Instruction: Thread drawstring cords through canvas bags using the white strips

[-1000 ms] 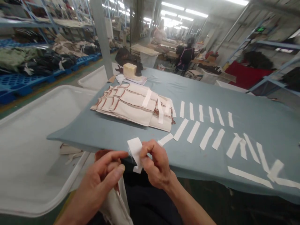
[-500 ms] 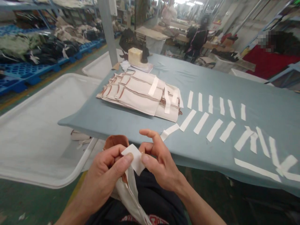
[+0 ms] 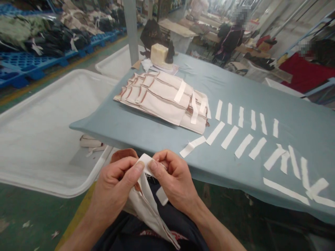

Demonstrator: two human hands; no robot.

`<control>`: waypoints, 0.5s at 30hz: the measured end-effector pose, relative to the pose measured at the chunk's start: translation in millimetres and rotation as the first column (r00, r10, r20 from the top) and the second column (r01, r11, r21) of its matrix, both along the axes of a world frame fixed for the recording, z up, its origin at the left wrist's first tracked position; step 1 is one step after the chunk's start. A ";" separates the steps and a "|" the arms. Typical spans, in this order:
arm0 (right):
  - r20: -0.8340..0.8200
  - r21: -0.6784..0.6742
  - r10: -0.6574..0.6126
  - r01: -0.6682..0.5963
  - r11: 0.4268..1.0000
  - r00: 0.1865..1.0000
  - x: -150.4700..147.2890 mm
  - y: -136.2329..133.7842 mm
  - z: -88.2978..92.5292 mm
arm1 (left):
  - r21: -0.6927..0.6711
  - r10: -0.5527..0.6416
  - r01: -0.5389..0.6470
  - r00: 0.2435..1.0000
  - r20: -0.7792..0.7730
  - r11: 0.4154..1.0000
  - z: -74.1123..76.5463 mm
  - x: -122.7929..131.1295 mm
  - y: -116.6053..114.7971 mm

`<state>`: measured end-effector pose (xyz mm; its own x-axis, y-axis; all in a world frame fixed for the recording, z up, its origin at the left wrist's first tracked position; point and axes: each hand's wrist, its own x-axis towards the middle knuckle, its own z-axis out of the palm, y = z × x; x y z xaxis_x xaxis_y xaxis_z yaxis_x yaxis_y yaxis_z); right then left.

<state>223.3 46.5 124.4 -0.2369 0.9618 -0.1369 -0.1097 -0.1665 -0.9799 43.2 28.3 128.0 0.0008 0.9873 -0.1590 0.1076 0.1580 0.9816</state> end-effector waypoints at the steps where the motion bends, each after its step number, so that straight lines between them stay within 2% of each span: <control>1: 0.014 -0.002 0.004 -0.004 1.000 1.000 0.1 1.2 1.9 | 0.001 0.002 -0.002 1.000 0.002 1.000 -2.0 -2.6 -0.2; 5: 0.005 -0.065 0.038 -0.038 0.997 0.999 1.6 5.0 7.9 | -0.011 0.015 -0.015 0.999 0.045 1.000 -4.7 -9.4 -2.8; 9: -0.028 -0.133 0.123 -0.125 0.983 0.992 1.4 7.2 10.6 | 0.000 -0.035 0.035 0.999 0.000 0.999 -1.9 -11.3 -6.7; 12: 0.024 -0.088 0.123 -0.121 0.989 0.992 -0.2 8.7 8.8 | 0.003 -0.033 0.033 0.999 -0.020 0.999 -0.9 -12.6 -8.6; 15: 0.086 -0.003 0.029 -0.029 1.000 0.996 -0.8 9.5 2.9 | 0.002 0.029 -0.029 1.000 0.012 1.000 -3.4 -15.7 -9.8</control>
